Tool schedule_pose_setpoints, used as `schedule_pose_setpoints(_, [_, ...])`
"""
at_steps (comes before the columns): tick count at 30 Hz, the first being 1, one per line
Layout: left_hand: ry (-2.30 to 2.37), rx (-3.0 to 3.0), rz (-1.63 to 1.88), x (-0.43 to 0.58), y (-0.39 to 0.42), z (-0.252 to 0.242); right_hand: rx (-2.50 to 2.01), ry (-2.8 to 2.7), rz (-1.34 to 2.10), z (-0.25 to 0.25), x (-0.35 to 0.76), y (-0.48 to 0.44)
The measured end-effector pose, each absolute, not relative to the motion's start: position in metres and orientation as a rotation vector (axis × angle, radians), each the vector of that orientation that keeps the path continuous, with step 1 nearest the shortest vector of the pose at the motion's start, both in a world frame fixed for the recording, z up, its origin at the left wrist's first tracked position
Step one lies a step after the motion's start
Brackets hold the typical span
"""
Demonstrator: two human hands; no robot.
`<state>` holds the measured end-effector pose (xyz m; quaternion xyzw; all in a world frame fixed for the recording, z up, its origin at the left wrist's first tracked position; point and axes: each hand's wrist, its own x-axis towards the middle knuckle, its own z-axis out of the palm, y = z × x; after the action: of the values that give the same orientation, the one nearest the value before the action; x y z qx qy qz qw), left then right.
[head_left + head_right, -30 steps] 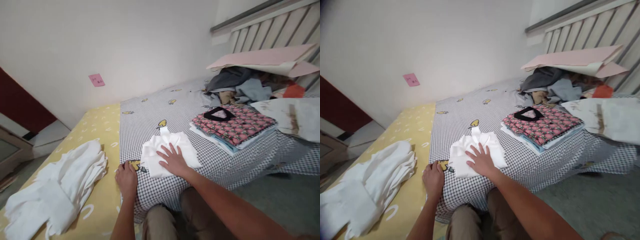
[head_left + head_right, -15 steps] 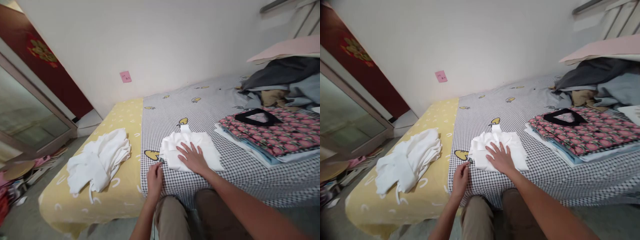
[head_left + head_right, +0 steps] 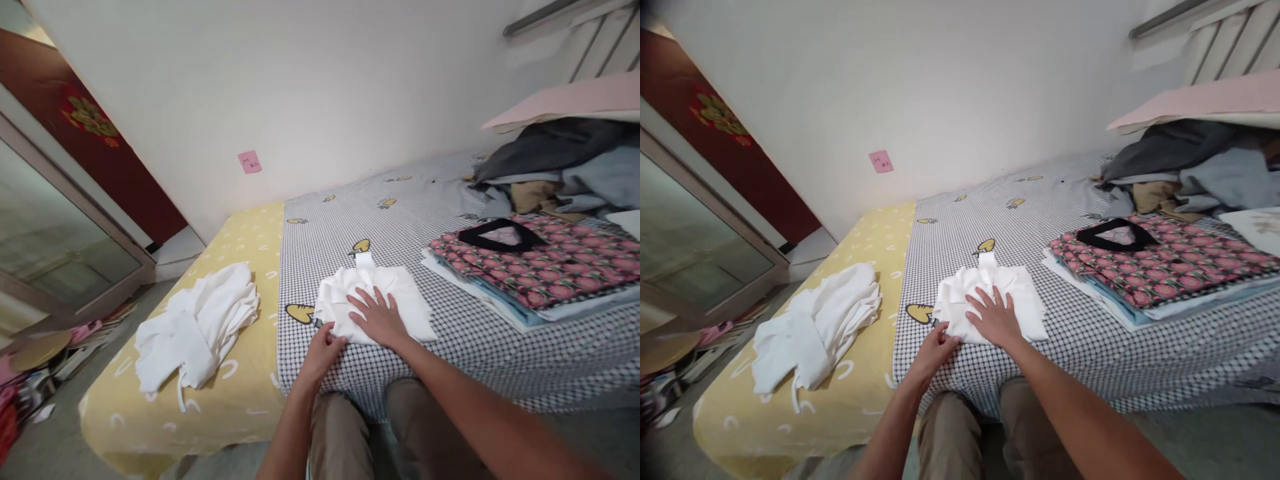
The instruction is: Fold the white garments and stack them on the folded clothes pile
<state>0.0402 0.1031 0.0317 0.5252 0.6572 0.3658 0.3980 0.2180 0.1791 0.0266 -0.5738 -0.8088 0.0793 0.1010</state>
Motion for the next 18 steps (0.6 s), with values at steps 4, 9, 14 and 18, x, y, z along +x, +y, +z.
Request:
schedule_pose_setpoints(4, [1.736, 1.308, 0.864, 0.046, 0.103, 0.034, -1.689, -2.363, 0.261, 0.027, 0.218, 0.179])
schedule_pose_setpoints(9, [1.993, 1.362, 0.802, 0.054, 0.105, 0.039, -1.656, -2.337, 0.279, 0.026, 0.218, 0.181])
schedule_pose_setpoints(14, [2.287, 1.424, 0.735, 0.066, 0.095, 0.044, -1.649, -2.321, 0.284, 0.024, 0.218, 0.182])
schedule_pose_setpoints(18, [2.435, 1.452, 0.616, 0.073, 0.081, 0.042, -1.628, -2.319, 0.279, 0.025, 0.218, 0.18])
